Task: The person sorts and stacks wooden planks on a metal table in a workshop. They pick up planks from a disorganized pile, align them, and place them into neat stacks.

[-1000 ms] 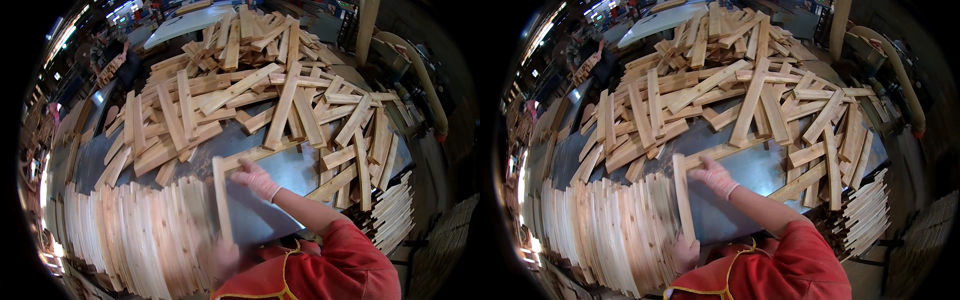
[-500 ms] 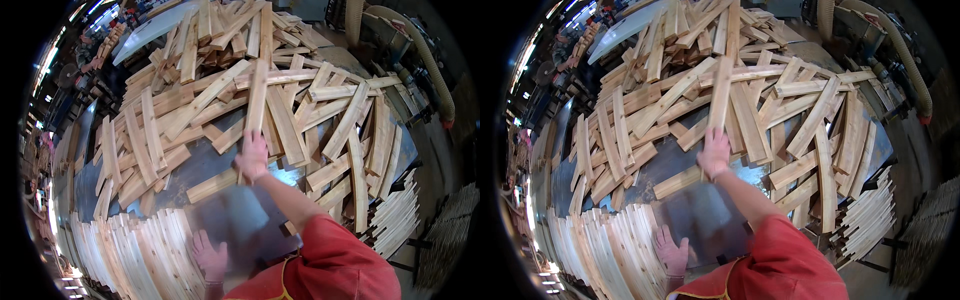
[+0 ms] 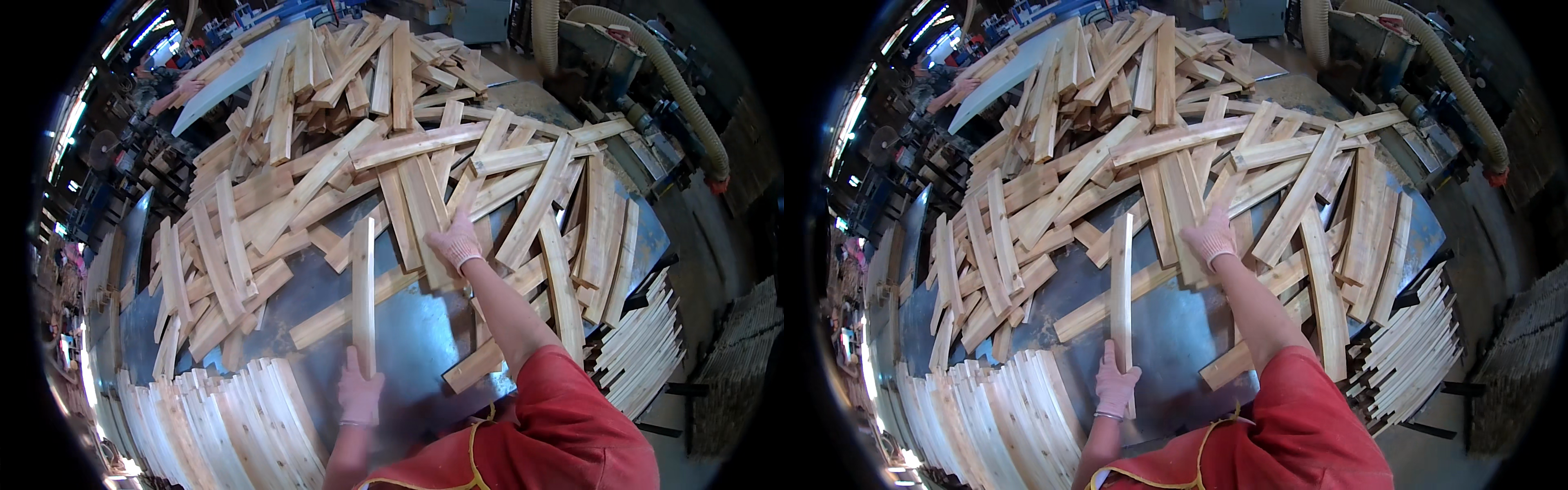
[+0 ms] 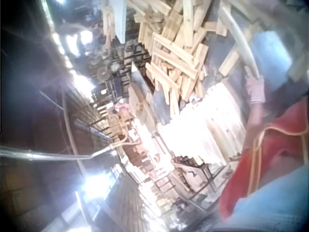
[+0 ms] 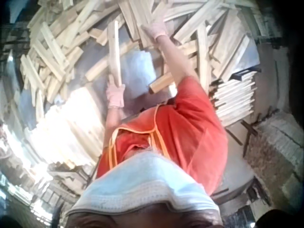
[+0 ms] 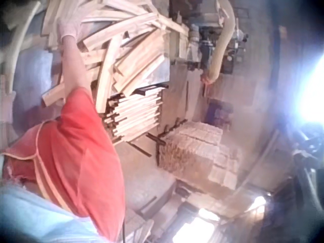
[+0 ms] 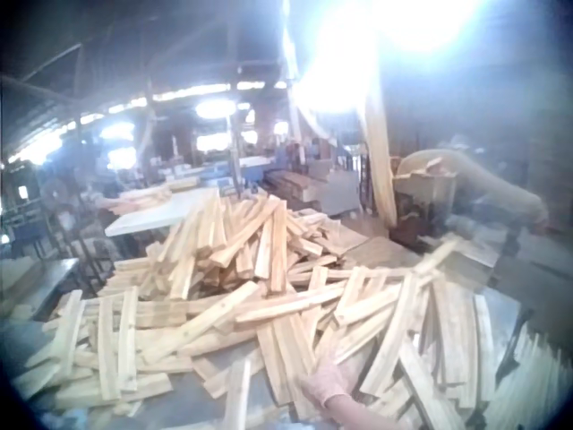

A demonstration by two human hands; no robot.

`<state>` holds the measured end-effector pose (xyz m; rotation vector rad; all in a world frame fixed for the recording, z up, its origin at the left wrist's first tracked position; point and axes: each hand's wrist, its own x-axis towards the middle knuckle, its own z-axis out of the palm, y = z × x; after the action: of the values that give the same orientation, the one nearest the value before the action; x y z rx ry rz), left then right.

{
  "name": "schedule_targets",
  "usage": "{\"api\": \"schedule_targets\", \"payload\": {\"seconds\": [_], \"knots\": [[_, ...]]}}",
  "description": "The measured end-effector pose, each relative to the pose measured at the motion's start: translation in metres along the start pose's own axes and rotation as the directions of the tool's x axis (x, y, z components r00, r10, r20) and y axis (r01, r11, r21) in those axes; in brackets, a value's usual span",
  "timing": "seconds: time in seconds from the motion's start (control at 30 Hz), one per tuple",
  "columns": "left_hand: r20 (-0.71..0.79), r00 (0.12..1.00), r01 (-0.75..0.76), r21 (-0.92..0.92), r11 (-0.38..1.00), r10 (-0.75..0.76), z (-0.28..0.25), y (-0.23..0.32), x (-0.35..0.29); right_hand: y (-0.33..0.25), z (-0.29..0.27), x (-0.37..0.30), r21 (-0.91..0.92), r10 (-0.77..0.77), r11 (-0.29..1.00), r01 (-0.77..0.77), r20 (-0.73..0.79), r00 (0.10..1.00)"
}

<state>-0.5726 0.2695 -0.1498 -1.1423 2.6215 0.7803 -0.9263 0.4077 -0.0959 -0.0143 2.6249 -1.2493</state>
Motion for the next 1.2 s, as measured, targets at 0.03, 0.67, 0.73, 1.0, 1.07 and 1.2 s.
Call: {"api": "schedule_targets", "payload": {"seconds": [0.03, 0.67, 0.73, 1.0, 1.07, 1.2], "knots": [[0.034, 0.999, -0.030, -0.275, 0.961, 0.041, -0.001, -0.012, -0.005, 0.001, 0.002, -0.019, 0.325, 0.017, 0.942, -0.085, 0.208, 0.978], [-0.111, 0.941, 0.263, -0.357, 0.896, -0.320, -0.008, -0.126, -0.216, 0.126, 0.125, -0.464, 0.276, -0.038, 0.931, -0.237, 0.721, 0.692], [-0.387, 0.919, 0.086, 0.009, 0.996, -0.076, -0.010, -0.136, -0.217, 0.117, 0.130, -0.463, 0.109, -0.096, 0.994, 0.013, 0.807, 0.583], [-0.377, 0.919, 0.261, 0.372, 0.891, -0.112, -0.008, -0.138, -0.178, 0.017, 0.187, -0.290, 0.317, -0.646, 0.628, 0.711, 0.722, 0.249], [-0.352, 0.932, 0.241, 0.426, 0.872, -0.085, -0.006, -0.139, -0.174, -0.010, 0.188, -0.209, -0.126, -0.718, 0.478, 0.869, 0.515, 0.469], [-0.478, 0.873, 0.284, 0.339, 0.897, -0.095, -0.002, -0.143, -0.173, -0.040, 0.154, -0.110, -0.499, -0.566, 0.264, 0.825, 0.612, 0.551]]}}
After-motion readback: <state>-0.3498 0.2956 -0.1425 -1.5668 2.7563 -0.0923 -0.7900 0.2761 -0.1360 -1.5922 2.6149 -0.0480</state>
